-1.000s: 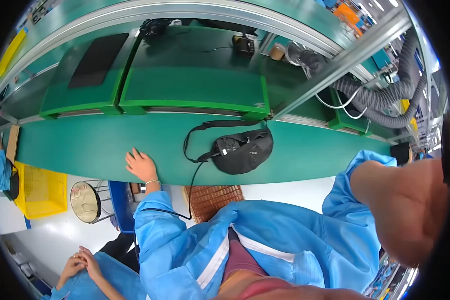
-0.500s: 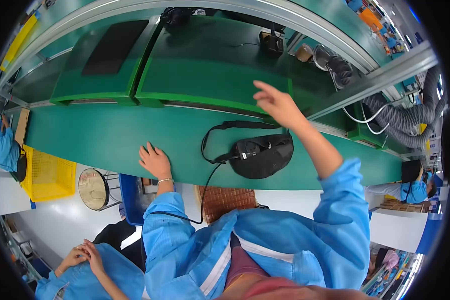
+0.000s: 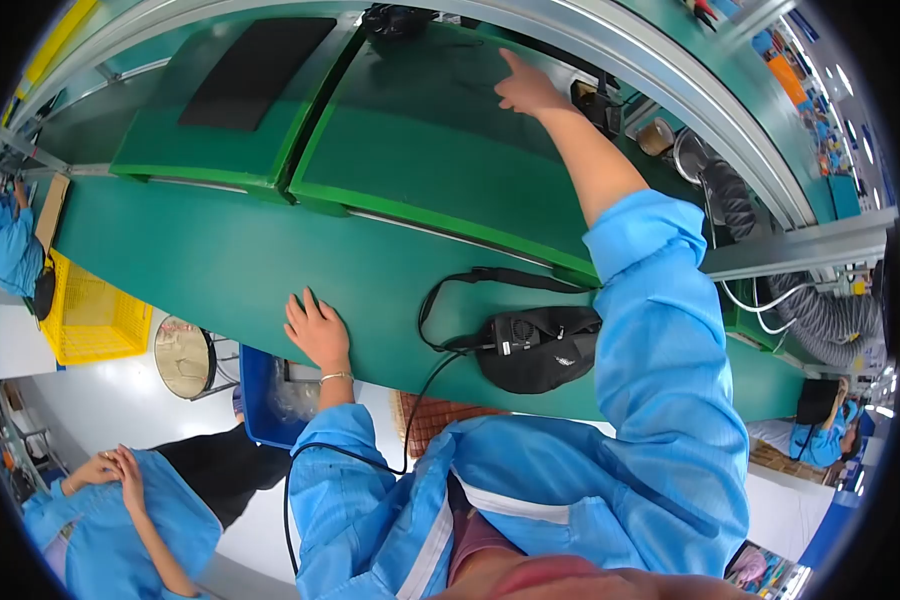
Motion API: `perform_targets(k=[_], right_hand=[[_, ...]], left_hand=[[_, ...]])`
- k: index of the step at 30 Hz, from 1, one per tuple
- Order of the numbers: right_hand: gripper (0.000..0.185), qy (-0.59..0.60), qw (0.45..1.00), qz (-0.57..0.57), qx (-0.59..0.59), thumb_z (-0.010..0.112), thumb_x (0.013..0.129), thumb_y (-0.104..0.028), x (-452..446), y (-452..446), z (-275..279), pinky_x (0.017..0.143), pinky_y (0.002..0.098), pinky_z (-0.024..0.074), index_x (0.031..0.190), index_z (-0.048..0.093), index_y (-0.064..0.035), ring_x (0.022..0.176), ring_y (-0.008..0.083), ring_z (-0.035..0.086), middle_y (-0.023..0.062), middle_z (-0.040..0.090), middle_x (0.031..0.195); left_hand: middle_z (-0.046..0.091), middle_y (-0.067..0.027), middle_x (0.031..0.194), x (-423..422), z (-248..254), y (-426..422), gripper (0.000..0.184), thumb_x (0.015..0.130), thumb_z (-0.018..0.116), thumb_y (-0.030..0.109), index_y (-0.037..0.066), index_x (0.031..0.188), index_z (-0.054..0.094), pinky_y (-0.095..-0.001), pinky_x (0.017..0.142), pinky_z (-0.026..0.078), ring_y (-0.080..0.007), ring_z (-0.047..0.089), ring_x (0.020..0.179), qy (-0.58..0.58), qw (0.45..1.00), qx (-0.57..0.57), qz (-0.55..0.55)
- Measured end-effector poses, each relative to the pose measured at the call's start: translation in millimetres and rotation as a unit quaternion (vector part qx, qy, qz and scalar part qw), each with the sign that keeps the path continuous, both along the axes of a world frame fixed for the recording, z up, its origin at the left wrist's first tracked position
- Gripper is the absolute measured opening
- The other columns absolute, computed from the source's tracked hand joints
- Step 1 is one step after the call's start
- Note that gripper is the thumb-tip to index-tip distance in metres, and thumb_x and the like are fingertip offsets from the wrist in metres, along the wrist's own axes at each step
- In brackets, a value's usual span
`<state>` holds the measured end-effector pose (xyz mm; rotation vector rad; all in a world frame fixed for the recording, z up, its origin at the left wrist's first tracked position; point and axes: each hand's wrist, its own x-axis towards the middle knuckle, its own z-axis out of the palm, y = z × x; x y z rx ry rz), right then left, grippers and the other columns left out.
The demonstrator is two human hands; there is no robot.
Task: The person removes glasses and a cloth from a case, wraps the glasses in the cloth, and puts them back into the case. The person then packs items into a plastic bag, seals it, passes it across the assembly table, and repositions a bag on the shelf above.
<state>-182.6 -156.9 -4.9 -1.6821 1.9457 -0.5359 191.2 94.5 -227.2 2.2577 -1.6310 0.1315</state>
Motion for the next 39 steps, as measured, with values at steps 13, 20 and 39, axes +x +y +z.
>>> perform_targets(k=[13,20,39], right_hand=[[0.038,-0.246,0.964,-0.086,-0.042,0.053,0.091,-0.010,-60,290,-19,0.078,0.0266,0.0511,0.128,0.051,0.0000,0.083,0.0144,0.064,0.0085,0.066,0.101],[0.039,-0.178,0.929,-0.323,-0.009,0.057,0.089,-0.010,-81,506,-127,0.076,0.0267,0.0491,0.126,0.053,-0.0010,0.084,0.0148,0.062,0.0090,0.064,0.098],[0.115,0.176,0.890,-0.219,0.358,0.072,0.070,-0.050,12,548,-190,0.108,0.0534,0.0264,0.149,-0.005,-0.0167,0.140,0.0450,0.000,0.0264,-0.008,0.151]], left_hand=[[0.044,-0.0154,0.136,1,2,3,0.038,0.092,0.046,0.023,0.010,0.127,0.053,-0.0524,0.104,0.029,-0.0297,0.038,0.128,0.009,1.000,-0.001,-0.001],[0.039,-0.0168,0.140,6,-5,8,0.045,0.092,0.045,0.032,0.011,0.132,0.047,-0.0559,0.104,0.025,-0.0321,0.033,0.132,0.026,0.999,0.015,-0.025],[0.012,-0.0162,0.154,27,6,68,0.070,0.092,0.040,0.055,0.015,0.147,0.023,-0.0581,0.110,0.008,-0.0342,0.012,0.141,0.023,0.942,0.201,-0.268]])
